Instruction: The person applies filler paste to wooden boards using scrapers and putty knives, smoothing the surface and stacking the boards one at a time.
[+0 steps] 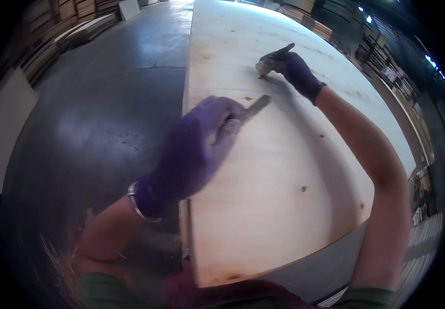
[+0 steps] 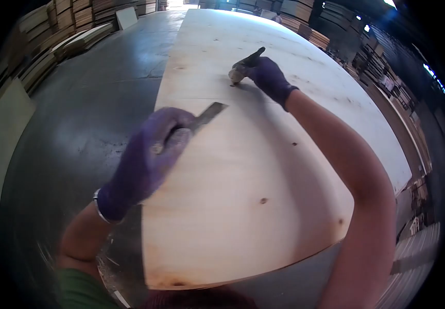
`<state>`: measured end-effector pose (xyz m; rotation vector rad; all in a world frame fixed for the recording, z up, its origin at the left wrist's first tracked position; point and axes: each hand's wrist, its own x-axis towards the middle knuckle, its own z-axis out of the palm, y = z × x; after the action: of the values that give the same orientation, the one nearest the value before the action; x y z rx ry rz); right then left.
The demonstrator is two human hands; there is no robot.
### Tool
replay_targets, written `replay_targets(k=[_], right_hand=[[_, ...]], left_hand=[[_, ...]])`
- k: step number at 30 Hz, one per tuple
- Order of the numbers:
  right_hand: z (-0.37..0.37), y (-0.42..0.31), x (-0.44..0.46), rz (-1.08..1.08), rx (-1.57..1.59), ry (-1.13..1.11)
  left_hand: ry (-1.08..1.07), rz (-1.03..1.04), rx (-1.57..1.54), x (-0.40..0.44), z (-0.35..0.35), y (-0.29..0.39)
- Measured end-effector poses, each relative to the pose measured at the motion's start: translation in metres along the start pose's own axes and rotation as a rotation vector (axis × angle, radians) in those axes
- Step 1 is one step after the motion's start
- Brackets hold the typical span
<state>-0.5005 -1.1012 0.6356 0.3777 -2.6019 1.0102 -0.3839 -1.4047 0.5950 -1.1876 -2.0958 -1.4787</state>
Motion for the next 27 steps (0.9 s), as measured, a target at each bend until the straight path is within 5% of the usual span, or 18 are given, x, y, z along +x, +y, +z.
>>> replay_targets(k=[5,8,10,11,15,25,27], right_hand=[[-0.002,-0.014,0.013,0.012,-0.257,-0.037],[0.001,-0.030,0.011,0.042,-0.328,-0.040],[0.003,-0.050,0.001,0.165,-0.282,-0.050],[-0.001,-0.024,0.008,-0.021,-0.465,-0.052],[0.001,-0.050,-0.001,0.051,-0.547,-0.052],[0.018,-0.056,-0.013,0.152,-0.274,0.065],[0.030,-0.087,-0.033,0.161,-0.479,0.097]], left_hand=[[0.044,0.057,-0.320,-0.011,-0.022,-0.008],[0.011,-0.100,-0.498,-0.021,-0.074,-0.038],[0.045,0.012,-0.256,-0.023,-0.109,-0.089],[0.037,-0.051,-0.215,-0.025,-0.125,-0.116],[0.039,-0.264,-0.214,-0.011,-0.153,-0.167],[-0.054,0.274,-0.185,0.191,-0.064,-0.209],[-0.216,0.271,-0.044,0.228,-0.037,-0.209]])
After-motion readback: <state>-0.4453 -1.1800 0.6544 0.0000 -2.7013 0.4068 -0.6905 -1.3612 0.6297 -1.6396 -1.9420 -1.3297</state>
